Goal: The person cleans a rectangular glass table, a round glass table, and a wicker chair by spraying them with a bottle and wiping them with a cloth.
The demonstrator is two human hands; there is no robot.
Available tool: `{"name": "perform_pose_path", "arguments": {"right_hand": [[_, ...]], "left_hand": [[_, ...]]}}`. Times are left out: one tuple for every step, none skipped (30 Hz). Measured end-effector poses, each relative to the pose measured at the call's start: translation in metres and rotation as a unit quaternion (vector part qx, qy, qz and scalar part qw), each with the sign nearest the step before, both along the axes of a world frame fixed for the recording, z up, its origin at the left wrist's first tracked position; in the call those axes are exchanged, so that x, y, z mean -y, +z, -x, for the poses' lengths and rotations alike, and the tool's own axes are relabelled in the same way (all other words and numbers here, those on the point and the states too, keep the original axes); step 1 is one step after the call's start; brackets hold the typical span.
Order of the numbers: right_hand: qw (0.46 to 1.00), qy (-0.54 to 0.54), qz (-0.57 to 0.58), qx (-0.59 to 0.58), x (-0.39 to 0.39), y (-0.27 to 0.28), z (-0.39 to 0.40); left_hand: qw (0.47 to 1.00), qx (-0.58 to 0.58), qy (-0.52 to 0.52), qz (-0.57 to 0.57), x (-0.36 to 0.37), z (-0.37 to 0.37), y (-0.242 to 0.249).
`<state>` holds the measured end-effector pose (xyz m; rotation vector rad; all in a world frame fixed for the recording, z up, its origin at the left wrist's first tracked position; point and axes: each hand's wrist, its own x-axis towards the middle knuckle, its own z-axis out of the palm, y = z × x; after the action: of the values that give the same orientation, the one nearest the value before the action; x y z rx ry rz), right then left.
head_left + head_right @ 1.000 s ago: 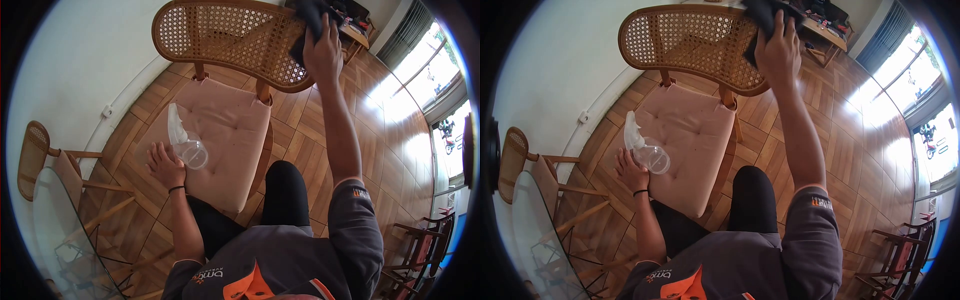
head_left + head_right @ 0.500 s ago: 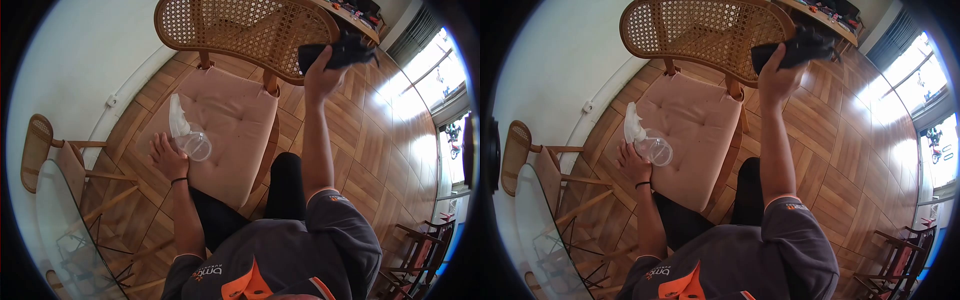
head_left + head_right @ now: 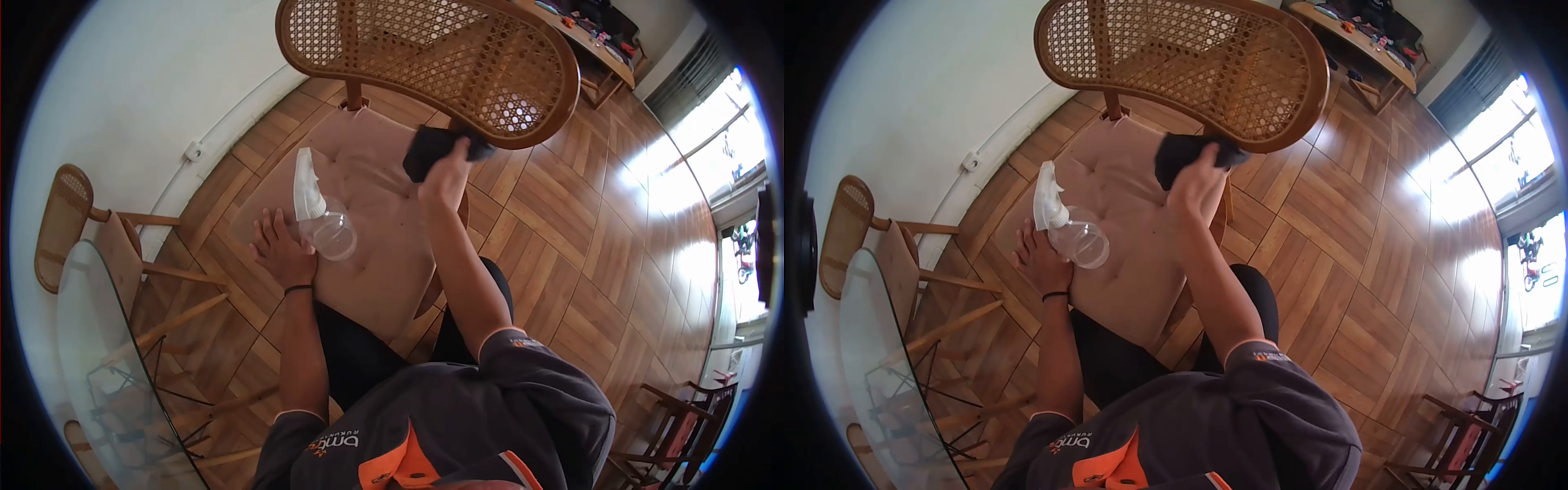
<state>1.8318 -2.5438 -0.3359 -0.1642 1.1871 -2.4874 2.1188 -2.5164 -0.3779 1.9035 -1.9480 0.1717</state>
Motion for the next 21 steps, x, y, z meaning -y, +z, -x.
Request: {"name": "perform_pose_path", "arguments": {"right_hand": [[0.985,0.087,0.055,0.136,-0.031,0.036,-0.013],[0.982,0.066,0.118,0.131,-0.03,0.037,-0.009],[0.974,0.047,0.181,0.126,-0.028,0.037,-0.007],[0.962,0.03,0.243,0.123,-0.024,0.038,-0.005],[0.973,0.005,0.198,0.117,-0.014,0.038,-0.004],[0.982,-0.02,0.153,0.112,0.002,0.04,-0.002],[0.987,-0.046,0.108,0.107,0.018,0.04,-0.001],[0.99,-0.073,0.062,0.1,0.029,0.04,-0.002],[0.991,-0.06,-0.023,0.119,0.031,0.054,-0.012],[0.987,-0.022,-0.087,0.13,0.032,0.069,-0.019],[0.978,0.017,-0.152,0.139,0.032,0.092,-0.029],[0.964,0.057,-0.214,0.149,0.037,0.101,-0.037],[0.979,-0.005,-0.134,0.154,0.061,0.099,-0.044],[0.981,0.011,-0.147,0.126,0.078,0.095,-0.046],[0.982,0.028,-0.159,0.096,0.092,0.093,-0.049],[0.984,0.047,-0.146,0.09,0.105,0.091,-0.053],[0.986,0.065,-0.132,0.084,0.117,0.093,-0.061],[0.987,0.083,-0.116,0.079,0.128,0.094,-0.067],[0.984,0.111,-0.119,0.069,0.136,0.093,-0.073],[0.981,0.138,-0.122,0.059,0.143,0.092,-0.08],[0.977,0.165,-0.125,0.05,0.148,0.092,-0.084]], "left_hand": [[1.0,-0.003,-0.001,0.006,-0.001,-0.001,-0.001],[1.0,-0.007,-0.002,0.014,0.0,0.0,-0.002],[1.0,-0.01,-0.001,0.022,0.0,0.001,-0.002],[1.0,-0.013,-0.003,0.024,0.0,0.001,-0.003],[1.0,-0.015,-0.004,0.027,0.0,0.001,-0.003],[0.999,-0.014,-0.006,0.032,0.0,0.0,-0.002],[0.999,-0.013,-0.004,0.035,0.001,-0.001,-0.003],[0.999,-0.012,-0.003,0.037,0.002,-0.001,-0.005],[0.999,-0.012,-0.002,0.038,0.002,0.0,-0.005],[0.999,-0.014,-0.004,0.039,0.001,0.0,-0.007],[0.999,-0.015,-0.005,0.039,0.001,0.0,-0.006],[0.999,-0.015,-0.007,0.041,0.002,0.0,-0.005],[0.999,-0.013,-0.005,0.043,0.003,0.0,-0.005],[0.999,-0.011,-0.004,0.044,0.003,0.0,-0.006],[0.999,-0.01,-0.002,0.046,0.002,0.001,-0.006],[0.999,-0.01,-0.001,0.045,0.0,0.001,-0.005],[0.999,-0.011,-0.002,0.045,0.001,0.001,-0.005],[0.999,-0.011,-0.002,0.046,0.002,0.001,-0.004],[0.999,-0.011,-0.001,0.046,0.003,0.001,-0.004],[0.999,-0.011,0.0,0.045,0.003,0.002,-0.004],[0.999,-0.011,0.0,0.045,0.003,0.002,-0.004]]}}
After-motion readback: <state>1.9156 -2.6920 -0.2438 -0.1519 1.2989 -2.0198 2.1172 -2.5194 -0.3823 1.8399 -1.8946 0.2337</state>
